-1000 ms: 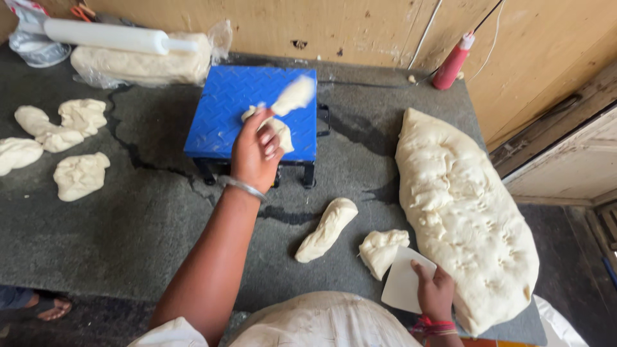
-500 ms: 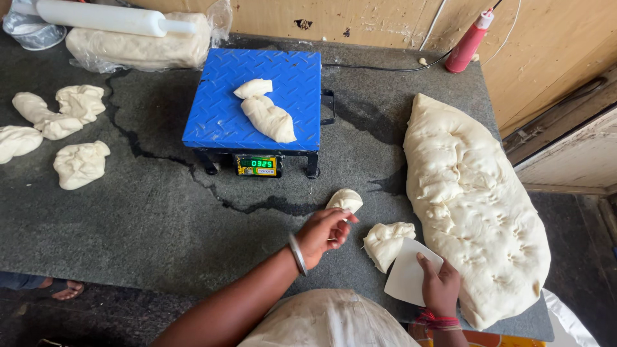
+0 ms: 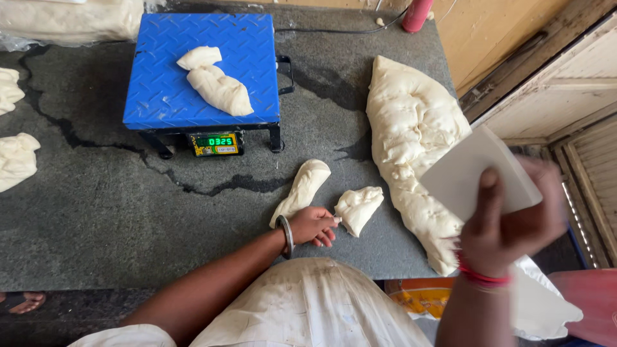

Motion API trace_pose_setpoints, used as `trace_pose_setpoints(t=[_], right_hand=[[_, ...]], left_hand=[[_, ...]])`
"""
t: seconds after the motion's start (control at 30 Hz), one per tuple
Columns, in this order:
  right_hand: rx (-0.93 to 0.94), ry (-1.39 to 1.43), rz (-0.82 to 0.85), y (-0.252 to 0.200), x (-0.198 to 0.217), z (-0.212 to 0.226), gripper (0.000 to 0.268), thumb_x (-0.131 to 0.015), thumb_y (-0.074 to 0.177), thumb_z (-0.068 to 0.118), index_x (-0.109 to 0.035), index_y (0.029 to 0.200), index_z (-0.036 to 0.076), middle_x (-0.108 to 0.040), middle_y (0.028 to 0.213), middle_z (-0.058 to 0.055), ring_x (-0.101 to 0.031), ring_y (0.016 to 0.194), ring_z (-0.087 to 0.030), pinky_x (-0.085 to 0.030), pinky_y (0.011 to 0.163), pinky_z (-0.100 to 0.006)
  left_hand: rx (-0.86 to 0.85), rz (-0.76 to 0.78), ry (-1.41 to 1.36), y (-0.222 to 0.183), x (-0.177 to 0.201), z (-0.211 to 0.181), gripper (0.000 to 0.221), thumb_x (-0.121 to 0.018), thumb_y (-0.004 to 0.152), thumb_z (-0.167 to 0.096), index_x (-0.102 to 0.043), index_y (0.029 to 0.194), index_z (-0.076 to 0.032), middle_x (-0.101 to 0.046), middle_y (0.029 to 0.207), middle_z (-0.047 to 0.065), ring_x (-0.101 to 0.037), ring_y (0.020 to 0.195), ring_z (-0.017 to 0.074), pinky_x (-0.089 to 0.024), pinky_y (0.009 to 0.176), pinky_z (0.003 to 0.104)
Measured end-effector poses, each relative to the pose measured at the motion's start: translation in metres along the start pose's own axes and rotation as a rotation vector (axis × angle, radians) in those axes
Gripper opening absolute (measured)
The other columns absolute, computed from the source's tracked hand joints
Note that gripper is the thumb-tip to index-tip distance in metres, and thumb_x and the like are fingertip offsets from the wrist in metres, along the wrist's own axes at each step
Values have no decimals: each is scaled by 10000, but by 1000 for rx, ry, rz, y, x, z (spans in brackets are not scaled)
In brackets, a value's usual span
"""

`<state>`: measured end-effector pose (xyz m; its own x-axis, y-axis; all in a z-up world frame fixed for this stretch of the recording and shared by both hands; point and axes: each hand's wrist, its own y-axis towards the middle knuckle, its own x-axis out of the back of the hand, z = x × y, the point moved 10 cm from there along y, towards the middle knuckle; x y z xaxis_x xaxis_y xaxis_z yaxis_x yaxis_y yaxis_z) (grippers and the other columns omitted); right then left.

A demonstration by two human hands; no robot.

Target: The person portions large sections of dough using a scraper, weighs individual pieces on a digital scale, and rolls them into rounded shapes on a countertop.

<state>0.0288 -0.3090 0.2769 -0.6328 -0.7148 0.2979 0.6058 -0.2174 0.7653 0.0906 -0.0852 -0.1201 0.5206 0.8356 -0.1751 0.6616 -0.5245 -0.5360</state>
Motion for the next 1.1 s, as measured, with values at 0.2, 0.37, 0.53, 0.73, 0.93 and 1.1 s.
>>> trace_pose_setpoints(t=[0.2, 0.37, 0.53, 0.73, 0.93, 1.1], right_hand=[[-231, 116, 669, -31, -149, -50, 236, -654, 854, 53, -703, 1077, -6, -741, 934, -182, -698, 805, -387, -554, 737, -419], [-46, -297, 972, -117, -249, -116, 268, -719, 872, 301, -751, 976, 56, -742, 880, -215, -708, 791, -399, -560, 735, -487], [-669, 331, 520, -54, -173, -151, 439, -734, 955, 267, -583, 1232, -38, -712, 1086, -146, -708, 920, -184, -596, 754, -323], [13, 103, 474, 22, -93, -17, 187, -689, 973, 75, -711, 1134, -17, -750, 1027, -156, -738, 936, -236, -592, 832, -350], [-103, -589, 1220, -131, -233, -93, 265, -725, 964, 326, -737, 1026, 68, -738, 904, -201, -709, 850, -358, -558, 808, -462], [-601, 25, 669, -39, -162, -135, 480, -750, 933, 279, -566, 1249, -32, -739, 983, -144, -747, 783, -202, -618, 636, -367]], left_hand=[[-77, -98, -80, -12, 15, -17, 365, -647, 1002, -372, -592, 925, -19, -678, 746, 53, -714, 621, 138, -554, 534, 261], [-405, -123, -184, -20, 20, -39, 397, -534, 1046, -440, -526, 866, -86, -581, 615, 44, -595, 500, 119, -469, 465, 254], [-444, -229, -201, -35, 29, -41, 345, -497, 1062, -432, -490, 1008, -92, -521, 626, 21, -499, 488, 105, -403, 451, 254], [-384, -134, -268, -34, 25, -42, 314, -493, 1055, -411, -429, 1187, -133, -451, 626, 13, -422, 487, 94, -342, 445, 249], [-458, -144, -283, -30, 27, -42, 336, -535, 1045, -396, -426, 1208, -124, -450, 620, 7, -414, 475, 96, -332, 425, 266], [-324, -293, -9, -43, 29, -44, 584, -580, 959, -471, -401, 1431, -177, -508, 535, 19, -484, 439, 111, -404, 429, 268]])
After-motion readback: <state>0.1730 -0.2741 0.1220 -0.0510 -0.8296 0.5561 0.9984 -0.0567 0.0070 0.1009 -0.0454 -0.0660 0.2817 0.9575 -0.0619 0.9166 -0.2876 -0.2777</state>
